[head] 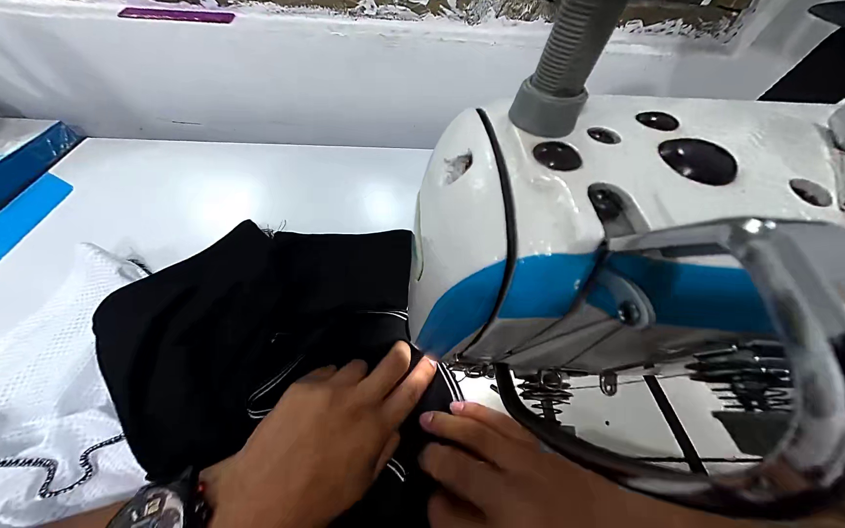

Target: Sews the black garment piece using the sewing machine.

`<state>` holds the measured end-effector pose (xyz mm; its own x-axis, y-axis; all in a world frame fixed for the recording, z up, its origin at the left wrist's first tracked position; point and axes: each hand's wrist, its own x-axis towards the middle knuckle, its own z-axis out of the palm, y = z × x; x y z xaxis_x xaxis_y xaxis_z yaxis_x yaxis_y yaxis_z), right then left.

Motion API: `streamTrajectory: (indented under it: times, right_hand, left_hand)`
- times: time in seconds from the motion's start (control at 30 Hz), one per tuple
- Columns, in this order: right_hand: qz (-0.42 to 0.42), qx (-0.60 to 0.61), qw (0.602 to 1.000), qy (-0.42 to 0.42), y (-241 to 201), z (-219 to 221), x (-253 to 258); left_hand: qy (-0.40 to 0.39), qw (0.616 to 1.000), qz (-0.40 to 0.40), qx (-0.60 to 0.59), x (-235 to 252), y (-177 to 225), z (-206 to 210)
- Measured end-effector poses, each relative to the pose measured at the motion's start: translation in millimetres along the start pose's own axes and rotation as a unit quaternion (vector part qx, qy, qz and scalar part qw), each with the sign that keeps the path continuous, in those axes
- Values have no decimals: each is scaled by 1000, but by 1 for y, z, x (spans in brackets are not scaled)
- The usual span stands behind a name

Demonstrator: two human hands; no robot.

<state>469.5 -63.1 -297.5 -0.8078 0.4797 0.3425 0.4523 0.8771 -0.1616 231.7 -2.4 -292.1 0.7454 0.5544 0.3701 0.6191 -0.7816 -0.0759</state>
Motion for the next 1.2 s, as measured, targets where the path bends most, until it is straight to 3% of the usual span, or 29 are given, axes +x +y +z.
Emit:
streamTrajectory:
  times: [0.2,0.33,0.47,0.63,0.77,1.2]
  right_hand:
    - [43,-54,997,42,31,6,4]
    - [42,-135,989,53,17,-9,-8]
    - [48,-73,994,60,17,-8,-10]
    - [50,-97,994,20,24,1,-2]
    - [87,-92,991,43,32,0,-11]
    - [96,-97,990,26,35,3,-9]
  left_hand:
    - [-66,993,-90,-46,49,-25,9]
    - [-55,994,-19,-93,38,-22,-1]
    - [31,999,7,-37,1,2,2]
    - [22,999,38,-7,2,3,-1]
    - [-2,999,31,-15,3,-4,-1]
    - [-24,999,-23,-9,23,-17,8]
